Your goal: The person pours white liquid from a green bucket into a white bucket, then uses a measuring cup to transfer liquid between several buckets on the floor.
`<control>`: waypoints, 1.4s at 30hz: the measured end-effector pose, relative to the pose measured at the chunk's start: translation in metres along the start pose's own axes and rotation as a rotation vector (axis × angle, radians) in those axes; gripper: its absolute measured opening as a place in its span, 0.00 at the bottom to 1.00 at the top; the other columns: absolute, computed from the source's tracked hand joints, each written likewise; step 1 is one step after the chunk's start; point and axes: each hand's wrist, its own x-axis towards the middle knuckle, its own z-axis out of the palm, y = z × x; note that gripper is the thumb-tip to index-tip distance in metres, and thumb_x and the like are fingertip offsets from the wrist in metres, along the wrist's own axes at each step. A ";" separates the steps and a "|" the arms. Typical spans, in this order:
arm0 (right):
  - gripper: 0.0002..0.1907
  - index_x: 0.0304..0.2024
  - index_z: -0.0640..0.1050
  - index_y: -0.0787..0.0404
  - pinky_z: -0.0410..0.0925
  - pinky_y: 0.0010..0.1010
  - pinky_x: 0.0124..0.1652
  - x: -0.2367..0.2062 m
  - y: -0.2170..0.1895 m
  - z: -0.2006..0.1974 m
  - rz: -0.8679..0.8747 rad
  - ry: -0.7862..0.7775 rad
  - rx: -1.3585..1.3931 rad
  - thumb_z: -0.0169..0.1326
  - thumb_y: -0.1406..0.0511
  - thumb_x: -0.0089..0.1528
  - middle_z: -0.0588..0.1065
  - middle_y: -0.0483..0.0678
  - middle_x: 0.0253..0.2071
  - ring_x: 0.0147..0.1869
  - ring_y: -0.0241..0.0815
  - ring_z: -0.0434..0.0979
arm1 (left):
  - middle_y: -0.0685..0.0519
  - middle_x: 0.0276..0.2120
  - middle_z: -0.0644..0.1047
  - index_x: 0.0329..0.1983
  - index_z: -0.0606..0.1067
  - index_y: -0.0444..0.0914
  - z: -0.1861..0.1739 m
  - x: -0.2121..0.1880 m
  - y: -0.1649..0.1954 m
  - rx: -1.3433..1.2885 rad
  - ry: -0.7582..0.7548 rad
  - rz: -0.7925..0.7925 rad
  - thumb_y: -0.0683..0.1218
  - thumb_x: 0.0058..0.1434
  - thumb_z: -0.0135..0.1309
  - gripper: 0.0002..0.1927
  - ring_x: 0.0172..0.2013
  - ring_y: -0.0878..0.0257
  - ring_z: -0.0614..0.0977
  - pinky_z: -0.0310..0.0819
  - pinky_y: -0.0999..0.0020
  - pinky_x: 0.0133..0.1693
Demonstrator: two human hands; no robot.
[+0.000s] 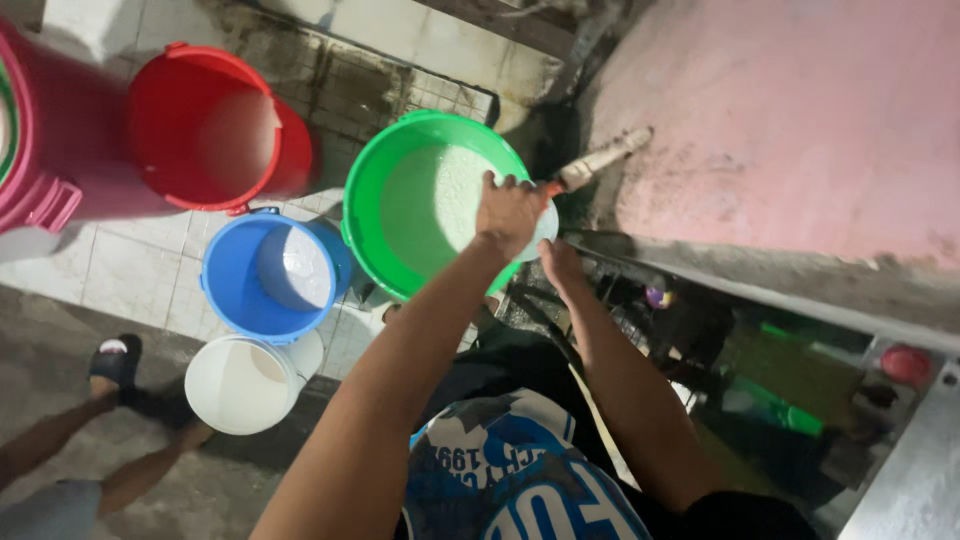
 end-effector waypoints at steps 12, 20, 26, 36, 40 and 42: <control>0.37 0.48 0.82 0.62 0.65 0.50 0.58 -0.012 -0.040 -0.012 0.270 -0.194 -0.523 0.40 0.41 0.60 0.77 0.60 0.56 0.61 0.61 0.76 | 0.36 0.58 0.73 0.67 0.64 0.39 0.230 -0.287 -0.138 -0.708 0.108 -0.936 0.62 0.50 0.72 0.48 0.57 0.41 0.75 0.71 0.48 0.54; 0.44 0.50 0.81 0.64 0.70 0.49 0.56 -0.027 -0.086 0.025 0.205 -0.274 -0.826 0.45 0.32 0.60 0.80 0.61 0.51 0.58 0.61 0.79 | 0.40 0.65 0.72 0.68 0.69 0.37 0.326 -0.484 -0.168 -0.731 -0.366 -1.333 0.64 0.62 0.56 0.38 0.64 0.42 0.72 0.67 0.50 0.62; 0.39 0.46 0.82 0.65 0.71 0.48 0.54 -0.022 -0.130 0.050 0.109 -0.290 -0.936 0.50 0.36 0.62 0.80 0.61 0.50 0.57 0.59 0.80 | 0.48 0.58 0.79 0.60 0.75 0.40 0.316 -0.429 -0.175 -0.744 0.073 -1.065 0.58 0.59 0.57 0.29 0.56 0.47 0.81 0.74 0.56 0.55; 0.37 0.49 0.82 0.62 0.69 0.43 0.55 0.018 -0.173 0.093 -0.022 -0.363 -1.062 0.53 0.37 0.60 0.80 0.54 0.53 0.60 0.51 0.78 | 0.35 0.50 0.80 0.55 0.78 0.32 0.210 -0.251 -0.163 -1.049 0.377 -0.807 0.53 0.62 0.57 0.24 0.53 0.41 0.81 0.73 0.55 0.56; 0.40 0.49 0.80 0.60 0.64 0.46 0.54 0.010 -0.150 0.078 -0.026 -0.198 -0.872 0.53 0.34 0.57 0.77 0.55 0.51 0.60 0.53 0.74 | 0.38 0.53 0.79 0.55 0.77 0.34 0.135 -0.188 -0.130 -0.985 0.384 -0.580 0.53 0.59 0.59 0.24 0.54 0.43 0.80 0.72 0.55 0.57; 0.39 0.49 0.80 0.61 0.67 0.46 0.51 0.003 -0.119 0.059 0.110 -0.206 -0.775 0.49 0.35 0.60 0.78 0.57 0.49 0.55 0.54 0.77 | 0.39 0.55 0.77 0.55 0.77 0.35 0.095 -0.153 -0.107 -0.911 0.352 -0.427 0.52 0.60 0.59 0.23 0.55 0.43 0.78 0.70 0.54 0.57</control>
